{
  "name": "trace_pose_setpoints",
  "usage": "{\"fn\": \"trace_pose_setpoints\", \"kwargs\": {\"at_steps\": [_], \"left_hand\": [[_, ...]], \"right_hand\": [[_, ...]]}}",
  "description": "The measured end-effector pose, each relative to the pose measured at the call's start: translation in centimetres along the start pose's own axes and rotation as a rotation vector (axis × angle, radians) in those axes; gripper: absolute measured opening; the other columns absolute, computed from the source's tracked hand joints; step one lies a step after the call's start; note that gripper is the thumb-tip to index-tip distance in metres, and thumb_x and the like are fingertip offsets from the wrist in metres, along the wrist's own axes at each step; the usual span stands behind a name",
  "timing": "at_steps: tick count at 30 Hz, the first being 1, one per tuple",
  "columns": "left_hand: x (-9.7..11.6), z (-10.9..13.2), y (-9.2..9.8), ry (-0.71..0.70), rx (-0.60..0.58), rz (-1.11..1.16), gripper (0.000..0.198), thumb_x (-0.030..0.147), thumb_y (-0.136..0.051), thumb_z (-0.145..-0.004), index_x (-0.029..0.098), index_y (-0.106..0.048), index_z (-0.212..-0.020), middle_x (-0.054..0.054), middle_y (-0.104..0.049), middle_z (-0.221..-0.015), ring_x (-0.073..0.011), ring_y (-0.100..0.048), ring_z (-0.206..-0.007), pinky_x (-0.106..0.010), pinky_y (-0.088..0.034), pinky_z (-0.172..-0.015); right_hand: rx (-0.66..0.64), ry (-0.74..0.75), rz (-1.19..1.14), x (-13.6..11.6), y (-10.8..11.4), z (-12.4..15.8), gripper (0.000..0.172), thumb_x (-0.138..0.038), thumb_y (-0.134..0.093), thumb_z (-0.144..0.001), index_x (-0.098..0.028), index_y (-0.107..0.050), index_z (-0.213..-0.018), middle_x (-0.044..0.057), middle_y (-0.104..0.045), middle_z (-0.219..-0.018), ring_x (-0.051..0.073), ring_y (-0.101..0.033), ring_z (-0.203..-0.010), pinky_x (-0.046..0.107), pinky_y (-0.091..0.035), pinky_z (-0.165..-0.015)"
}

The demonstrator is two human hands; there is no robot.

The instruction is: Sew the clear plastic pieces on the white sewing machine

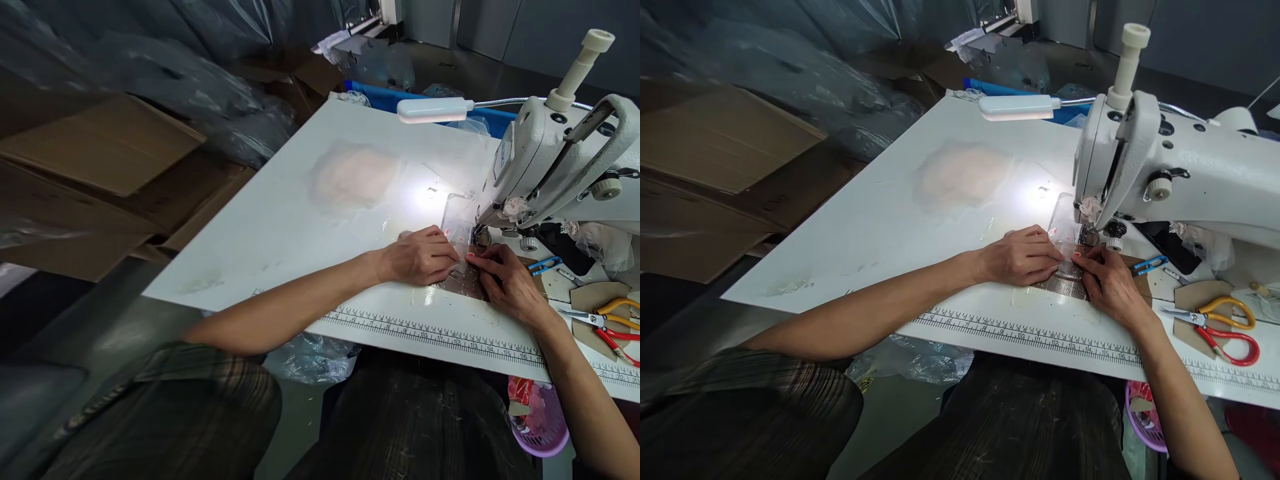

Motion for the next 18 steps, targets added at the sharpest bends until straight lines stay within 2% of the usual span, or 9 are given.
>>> {"fn": "trace_pose_setpoints", "kwargs": {"at_steps": [6, 8, 11, 13, 16, 18], "left_hand": [[-0.3, 0.0, -0.9, 0.041, -0.116, 0.042, 0.024, 0.021, -0.05, -0.097, 0.022, -0.071, -0.087, -0.003, -0.076, -0.098, -0.0142, -0.066, -0.083, -0.033, -0.047, -0.079], [-0.5, 0.0, -0.8, 0.07, -0.106, 0.064, 0.025, 0.022, -0.048, -0.098, 0.021, -0.071, -0.087, -0.003, -0.076, -0.097, -0.0144, -0.066, -0.083, -0.033, -0.047, -0.078], [-0.9, -0.1, -0.5, 0.143, -0.087, 0.111, 0.025, 0.023, -0.046, -0.099, 0.02, -0.07, -0.09, -0.003, -0.076, -0.095, -0.014, -0.066, -0.083, -0.031, -0.046, -0.075], [-0.9, -0.2, -0.8, 0.183, -0.115, 0.099, 0.023, 0.031, -0.05, -0.099, 0.02, -0.069, -0.093, -0.003, -0.075, -0.094, -0.0147, -0.065, -0.082, -0.032, -0.044, -0.074], [-0.8, -0.4, -1.3, 0.242, -0.143, 0.016, 0.024, 0.039, -0.055, -0.097, 0.021, -0.068, -0.088, -0.002, -0.074, -0.09, -0.0149, -0.061, -0.075, -0.035, -0.042, -0.076], [-0.8, -0.6, -1.4, 0.289, -0.126, -0.001, 0.025, 0.033, -0.052, -0.098, 0.02, -0.067, -0.082, -0.002, -0.073, -0.086, -0.0136, -0.059, -0.071, -0.035, -0.041, -0.078]], "right_hand": [[-0.005, -0.044, -0.043, 0.2, 0.2, 0.0, 0.038, -0.018, -0.045, -0.091, -0.021, -0.071, -0.119, 0.012, -0.062, -0.104, 0.022, -0.061, -0.094, 0.043, -0.057, -0.084], [0.007, -0.073, -0.077, 0.3, 0.6, 0.0, 0.037, -0.019, -0.044, -0.091, -0.021, -0.072, -0.115, 0.011, -0.064, -0.103, 0.022, -0.063, -0.093, 0.042, -0.057, -0.084], [0.003, -0.118, -0.116, 0.6, 1.0, 0.0, 0.032, -0.018, -0.046, -0.087, -0.022, -0.075, -0.099, 0.008, -0.068, -0.096, 0.02, -0.065, -0.086, 0.04, -0.057, -0.082], [0.007, -0.149, -0.113, 0.9, 1.1, 0.0, 0.029, -0.017, -0.047, -0.085, -0.022, -0.075, -0.091, 0.007, -0.07, -0.093, 0.02, -0.066, -0.083, 0.039, -0.056, -0.08], [0.043, -0.188, -0.067, 1.3, 1.2, 0.0, 0.029, -0.018, -0.047, -0.084, -0.022, -0.075, -0.092, 0.007, -0.071, -0.093, 0.021, -0.066, -0.084, 0.039, -0.056, -0.079], [0.05, -0.196, -0.043, 1.4, 1.1, -0.1, 0.03, -0.017, -0.047, -0.084, -0.022, -0.075, -0.095, 0.007, -0.071, -0.093, 0.022, -0.067, -0.086, 0.038, -0.056, -0.079]]}}
Point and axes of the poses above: each hand's wrist, its own z-axis away from the middle knuckle, its own y-axis out of the back of the hand, x = y × z, the point moved 8 cm from there along -z, towards the middle knuckle
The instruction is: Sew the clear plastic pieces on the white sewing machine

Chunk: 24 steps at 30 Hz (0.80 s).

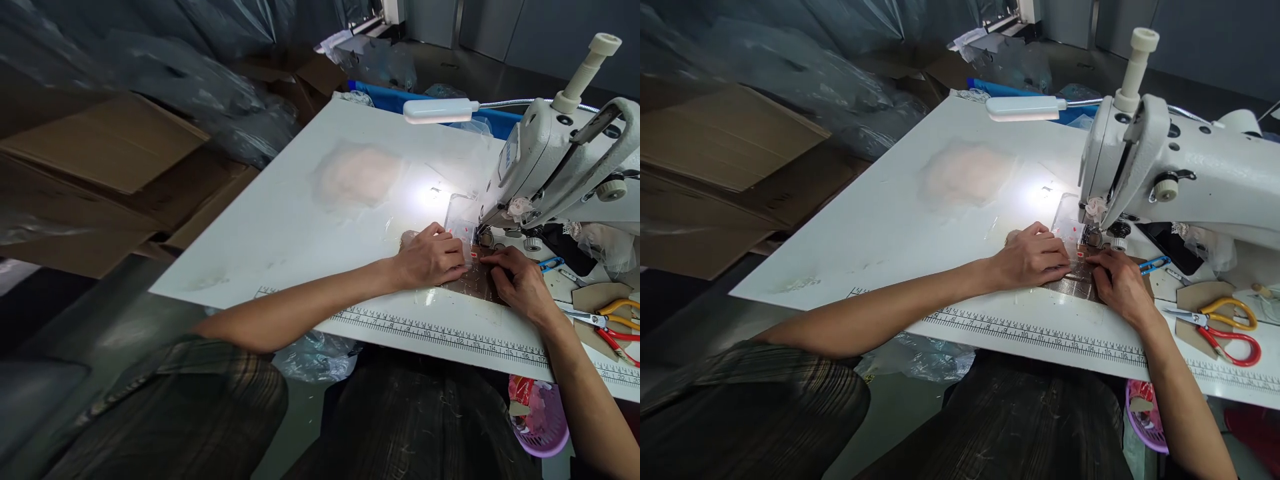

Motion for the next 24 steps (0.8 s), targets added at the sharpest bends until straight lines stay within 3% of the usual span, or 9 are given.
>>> {"fn": "trace_pose_setpoints", "kwargs": {"at_steps": [5, 9, 12, 15, 17, 21, 22, 24], "left_hand": [[-1.4, -0.1, 0.2, 0.205, 0.032, 0.26, 0.025, 0.025, -0.051, -0.096, 0.017, -0.065, -0.077, 0.001, -0.071, -0.077, -0.0105, -0.06, -0.068, -0.031, -0.046, -0.077], [-3.2, 0.3, 0.1, 0.451, -0.01, 0.387, 0.02, 0.026, -0.056, -0.09, 0.018, -0.067, -0.075, 0.002, -0.072, -0.074, -0.012, -0.064, -0.073, -0.028, -0.048, -0.072], [-3.7, 0.4, -0.1, 0.543, -0.064, 0.4, 0.019, 0.029, -0.058, -0.087, 0.019, -0.069, -0.075, 0.001, -0.073, -0.076, -0.0149, -0.066, -0.08, -0.028, -0.048, -0.07], [-3.9, 0.5, -0.2, 0.587, -0.086, 0.405, 0.02, 0.033, -0.058, -0.086, 0.02, -0.07, -0.077, 0.0, -0.074, -0.078, -0.0171, -0.067, -0.083, -0.029, -0.048, -0.069], [-3.9, 0.5, -0.2, 0.584, -0.072, 0.423, 0.022, 0.034, -0.057, -0.087, 0.019, -0.07, -0.077, 0.0, -0.075, -0.08, -0.0169, -0.067, -0.083, -0.03, -0.049, -0.07], [-3.9, 0.4, -0.1, 0.549, -0.052, 0.476, 0.02, 0.03, -0.058, -0.087, 0.018, -0.07, -0.075, 0.0, -0.074, -0.077, -0.0131, -0.066, -0.075, -0.028, -0.049, -0.071], [-3.9, 0.4, -0.1, 0.536, -0.054, 0.478, 0.021, 0.03, -0.058, -0.087, 0.018, -0.07, -0.074, 0.0, -0.074, -0.076, -0.0125, -0.066, -0.073, -0.028, -0.049, -0.072], [-3.6, 0.3, 0.0, 0.496, -0.052, 0.456, 0.022, 0.03, -0.058, -0.088, 0.018, -0.07, -0.074, 0.0, -0.073, -0.074, -0.0116, -0.064, -0.069, -0.028, -0.049, -0.072]], "right_hand": [[-0.001, 0.001, 0.023, -0.4, 0.0, 0.0, 0.031, -0.018, -0.046, -0.086, -0.023, -0.074, -0.1, 0.007, -0.07, -0.093, 0.021, -0.067, -0.084, 0.037, -0.056, -0.076], [0.02, 0.004, 0.073, -1.2, -0.6, -0.3, 0.027, -0.035, -0.054, -0.09, -0.022, -0.071, -0.105, 0.008, -0.069, -0.092, 0.021, -0.066, -0.078, 0.036, -0.055, -0.069], [0.069, -0.049, 0.161, -1.3, -1.3, -0.9, 0.029, -0.047, -0.058, -0.09, -0.022, -0.071, -0.095, 0.008, -0.068, -0.088, 0.019, -0.063, -0.069, 0.032, -0.049, -0.058], [0.071, -0.139, 0.127, -0.9, -0.9, -1.3, 0.026, -0.041, -0.055, -0.09, -0.021, -0.069, -0.081, 0.007, -0.068, -0.081, 0.017, -0.059, -0.062, 0.03, -0.045, -0.054], [-0.058, -0.176, -0.022, -0.8, -0.4, -1.1, 0.023, -0.036, -0.057, -0.086, -0.02, -0.065, -0.072, 0.004, -0.065, -0.07, 0.015, -0.056, -0.058, 0.028, -0.044, -0.052], [-0.804, 0.047, -0.529, -4.1, -1.0, 2.1, 0.019, -0.032, -0.058, -0.086, -0.02, -0.07, -0.076, 0.001, -0.068, -0.073, 0.012, -0.061, -0.062, 0.024, -0.05, -0.056], [-0.807, 0.045, -0.558, -4.1, -0.4, 2.2, 0.021, -0.033, -0.057, -0.087, -0.02, -0.072, -0.079, 0.002, -0.07, -0.076, 0.012, -0.062, -0.064, 0.024, -0.051, -0.057], [-0.606, -0.024, -0.472, -2.6, 0.7, 1.1, 0.025, -0.035, -0.054, -0.09, -0.02, -0.074, -0.089, 0.005, -0.072, -0.084, 0.014, -0.064, -0.069, 0.026, -0.052, -0.06]]}}
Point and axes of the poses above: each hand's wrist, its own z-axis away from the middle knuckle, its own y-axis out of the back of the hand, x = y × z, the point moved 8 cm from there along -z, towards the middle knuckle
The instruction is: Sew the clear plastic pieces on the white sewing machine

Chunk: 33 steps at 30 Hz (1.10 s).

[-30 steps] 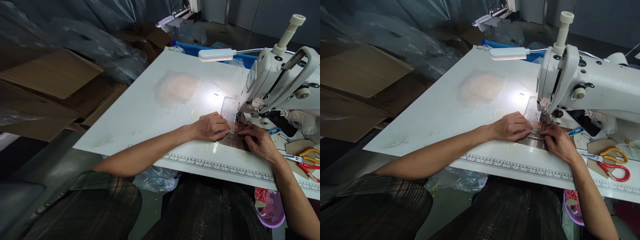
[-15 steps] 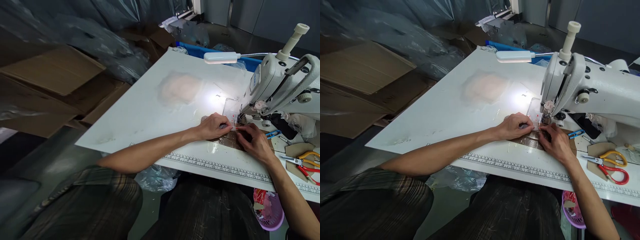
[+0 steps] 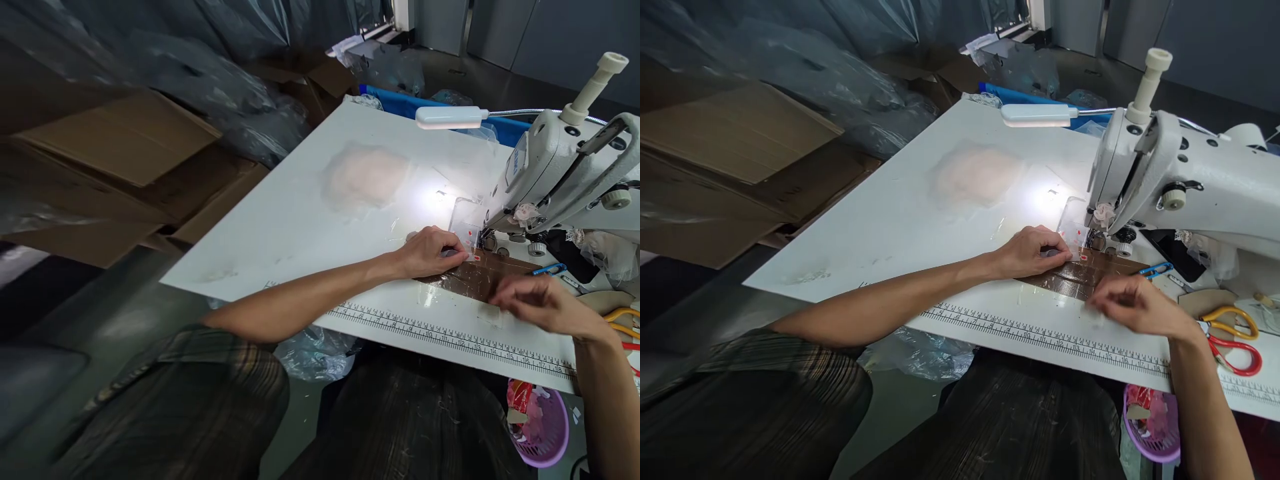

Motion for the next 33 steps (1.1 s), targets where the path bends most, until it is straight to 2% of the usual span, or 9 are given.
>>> {"fn": "trace_pose_setpoints", "kwargs": {"at_steps": [2, 3, 5, 9, 13, 17, 23, 28, 33], "left_hand": [[0.5, 0.2, -0.1, -0.073, 0.009, -0.04, 0.023, 0.03, -0.057, -0.091, 0.017, -0.07, -0.076, 0.0, -0.072, -0.073, -0.0111, -0.063, -0.067, -0.029, -0.049, -0.073], [0.8, 0.3, -0.1, -0.121, 0.02, -0.062, 0.023, 0.029, -0.056, -0.092, 0.017, -0.07, -0.078, 0.0, -0.072, -0.073, -0.0108, -0.063, -0.066, -0.029, -0.049, -0.074], [1.6, 0.6, -0.2, -0.232, 0.047, -0.122, 0.024, 0.028, -0.052, -0.095, 0.018, -0.07, -0.082, 0.0, -0.072, -0.074, -0.0109, -0.063, -0.067, -0.03, -0.048, -0.077], [3.2, 1.5, -0.9, -0.463, 0.012, -0.332, 0.029, 0.034, -0.048, -0.099, 0.019, -0.069, -0.085, -0.002, -0.074, -0.085, -0.0142, -0.063, -0.075, -0.034, -0.045, -0.082], [3.9, 2.3, -1.3, -0.597, -0.083, -0.452, 0.021, 0.033, -0.054, -0.093, 0.02, -0.07, -0.085, -0.004, -0.075, -0.096, -0.0162, -0.061, -0.077, -0.038, -0.041, -0.087], [3.9, 2.5, -1.0, -0.648, -0.066, -0.472, 0.021, 0.024, -0.053, -0.091, 0.022, -0.07, -0.08, -0.001, -0.076, -0.101, -0.0153, -0.062, -0.077, -0.037, -0.039, -0.085], [4.0, 2.5, -1.1, -0.69, 0.023, -0.493, 0.025, 0.025, -0.053, -0.098, 0.023, -0.07, -0.079, 0.002, -0.077, -0.095, -0.0132, -0.064, -0.078, -0.035, -0.041, -0.086], [5.0, 3.3, -0.4, -0.809, 0.143, -0.504, 0.02, 0.022, -0.056, -0.095, 0.021, -0.069, -0.079, 0.002, -0.077, -0.095, -0.013, -0.065, -0.078, -0.035, -0.042, -0.086], [4.8, 3.3, -0.6, -0.803, 0.097, -0.476, 0.02, 0.022, -0.053, -0.097, 0.022, -0.069, -0.084, 0.001, -0.077, -0.095, -0.0132, -0.067, -0.084, -0.036, -0.044, -0.092]], "right_hand": [[0.293, -0.043, 0.154, 1.0, 2.0, -0.6, 0.028, -0.034, -0.051, -0.091, -0.02, -0.074, -0.099, 0.006, -0.072, -0.087, 0.015, -0.064, -0.07, 0.029, -0.053, -0.063], [0.367, -0.039, 0.224, 1.3, 2.3, -1.0, 0.03, -0.032, -0.049, -0.092, -0.02, -0.074, -0.105, 0.007, -0.072, -0.087, 0.016, -0.064, -0.071, 0.03, -0.054, -0.065], [0.431, 0.023, 0.316, 1.6, 2.0, -2.1, 0.033, -0.029, -0.047, -0.093, -0.021, -0.072, -0.113, 0.008, -0.071, -0.092, 0.018, -0.065, -0.077, 0.034, -0.056, -0.073], [0.453, 0.105, 0.481, 2.2, 0.7, -3.0, 0.036, -0.025, -0.047, -0.092, -0.024, -0.07, -0.119, 0.01, -0.065, -0.105, 0.022, -0.065, -0.09, 0.042, -0.057, -0.082], [0.478, 0.124, 0.557, 2.5, 0.1, -2.6, 0.039, -0.022, -0.046, -0.092, -0.027, -0.069, -0.122, 0.011, -0.062, -0.108, 0.024, -0.062, -0.095, 0.046, -0.056, -0.085], [0.489, 0.126, 0.576, 2.6, -0.1, -2.4, 0.039, -0.021, -0.046, -0.092, -0.027, -0.069, -0.123, 0.011, -0.062, -0.108, 0.024, -0.061, -0.096, 0.046, -0.056, -0.085], [0.499, 0.185, 0.567, 2.4, -0.3, -2.1, 0.039, -0.017, -0.047, -0.09, -0.025, -0.071, -0.12, 0.011, -0.062, -0.107, 0.023, -0.06, -0.096, 0.046, -0.056, -0.085], [0.488, 0.198, 0.54, 2.3, -0.3, -1.9, 0.038, -0.017, -0.047, -0.09, -0.026, -0.072, -0.117, 0.012, -0.061, -0.109, 0.024, -0.059, -0.1, 0.047, -0.055, -0.087], [0.497, 0.216, 0.561, 2.1, -0.4, -1.9, 0.037, -0.016, -0.047, -0.091, -0.024, -0.072, -0.116, 0.012, -0.06, -0.108, 0.024, -0.06, -0.1, 0.046, -0.055, -0.088]]}}
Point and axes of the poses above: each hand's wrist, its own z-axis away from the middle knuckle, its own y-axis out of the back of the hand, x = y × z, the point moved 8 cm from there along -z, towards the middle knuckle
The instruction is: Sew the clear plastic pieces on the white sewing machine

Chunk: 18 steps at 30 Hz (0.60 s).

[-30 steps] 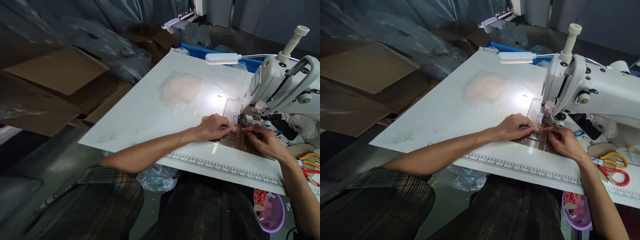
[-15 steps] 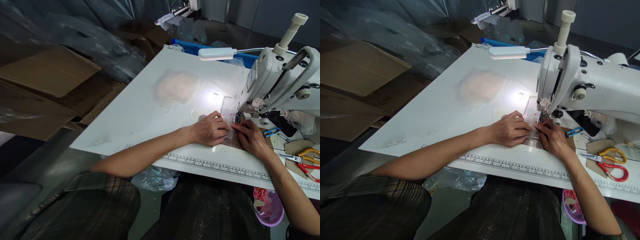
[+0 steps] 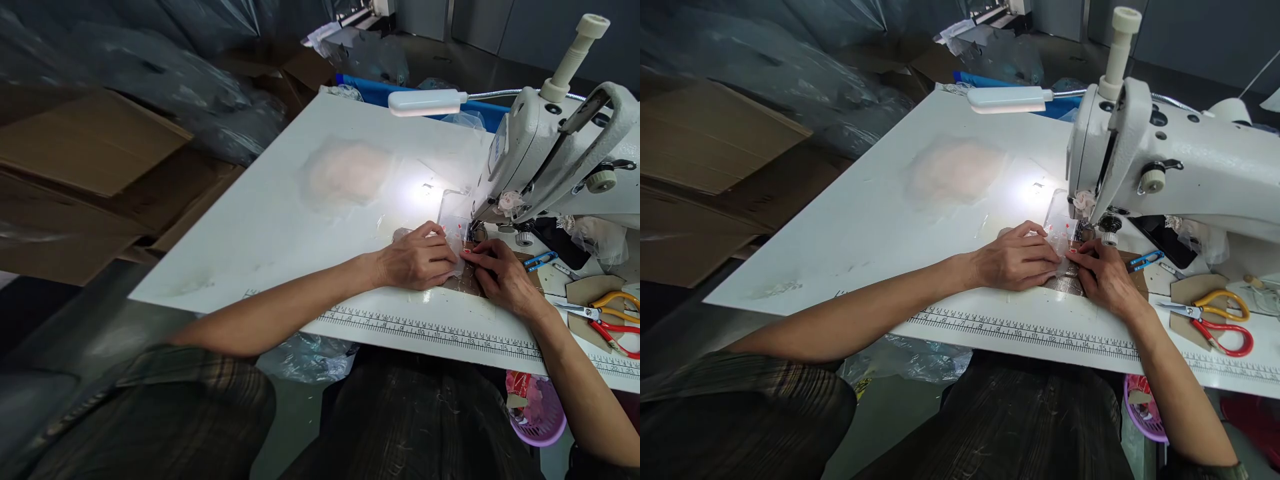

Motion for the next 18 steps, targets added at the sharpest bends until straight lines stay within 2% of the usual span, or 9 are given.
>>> {"fn": "trace_pose_setpoints", "kwargs": {"at_steps": [4, 8, 15, 18], "left_hand": [[-0.1, 0.2, -0.7, 0.014, -0.042, 0.047, 0.02, 0.022, -0.052, -0.097, 0.021, -0.07, -0.087, 0.001, -0.077, -0.096, -0.0122, -0.068, -0.085, -0.034, -0.046, -0.094], [0.3, 0.2, -0.4, -0.017, 0.013, 0.012, 0.019, 0.023, -0.055, -0.097, 0.021, -0.07, -0.086, 0.001, -0.077, -0.093, -0.0124, -0.068, -0.081, -0.035, -0.048, -0.094], [1.0, -0.2, 0.1, -0.078, 0.044, -0.106, 0.022, 0.021, -0.056, -0.096, 0.021, -0.068, -0.078, 0.003, -0.076, -0.087, -0.0116, -0.064, -0.072, -0.036, -0.049, -0.091], [0.9, -0.2, -0.3, -0.061, 0.007, -0.112, 0.023, 0.022, -0.055, -0.097, 0.022, -0.069, -0.079, 0.003, -0.076, -0.088, -0.0116, -0.063, -0.071, -0.036, -0.049, -0.092]], "right_hand": [[0.035, 0.023, 0.023, -0.1, 0.0, 0.0, 0.037, -0.015, -0.047, -0.091, -0.022, -0.073, -0.116, 0.012, -0.061, -0.107, 0.024, -0.061, -0.098, 0.045, -0.056, -0.086], [0.029, 0.023, 0.036, -0.2, 0.0, 0.0, 0.037, -0.015, -0.049, -0.09, -0.024, -0.072, -0.117, 0.012, -0.063, -0.107, 0.024, -0.061, -0.099, 0.045, -0.056, -0.086], [0.058, -0.127, -0.064, 0.1, 1.4, 0.2, 0.037, -0.018, -0.046, -0.092, -0.024, -0.07, -0.121, 0.009, -0.067, -0.103, 0.019, -0.065, -0.091, 0.039, -0.057, -0.084], [-0.005, -0.126, -0.083, -0.3, 1.3, 0.4, 0.038, -0.018, -0.045, -0.092, -0.024, -0.07, -0.12, 0.008, -0.067, -0.098, 0.018, -0.065, -0.086, 0.036, -0.057, -0.08]]}}
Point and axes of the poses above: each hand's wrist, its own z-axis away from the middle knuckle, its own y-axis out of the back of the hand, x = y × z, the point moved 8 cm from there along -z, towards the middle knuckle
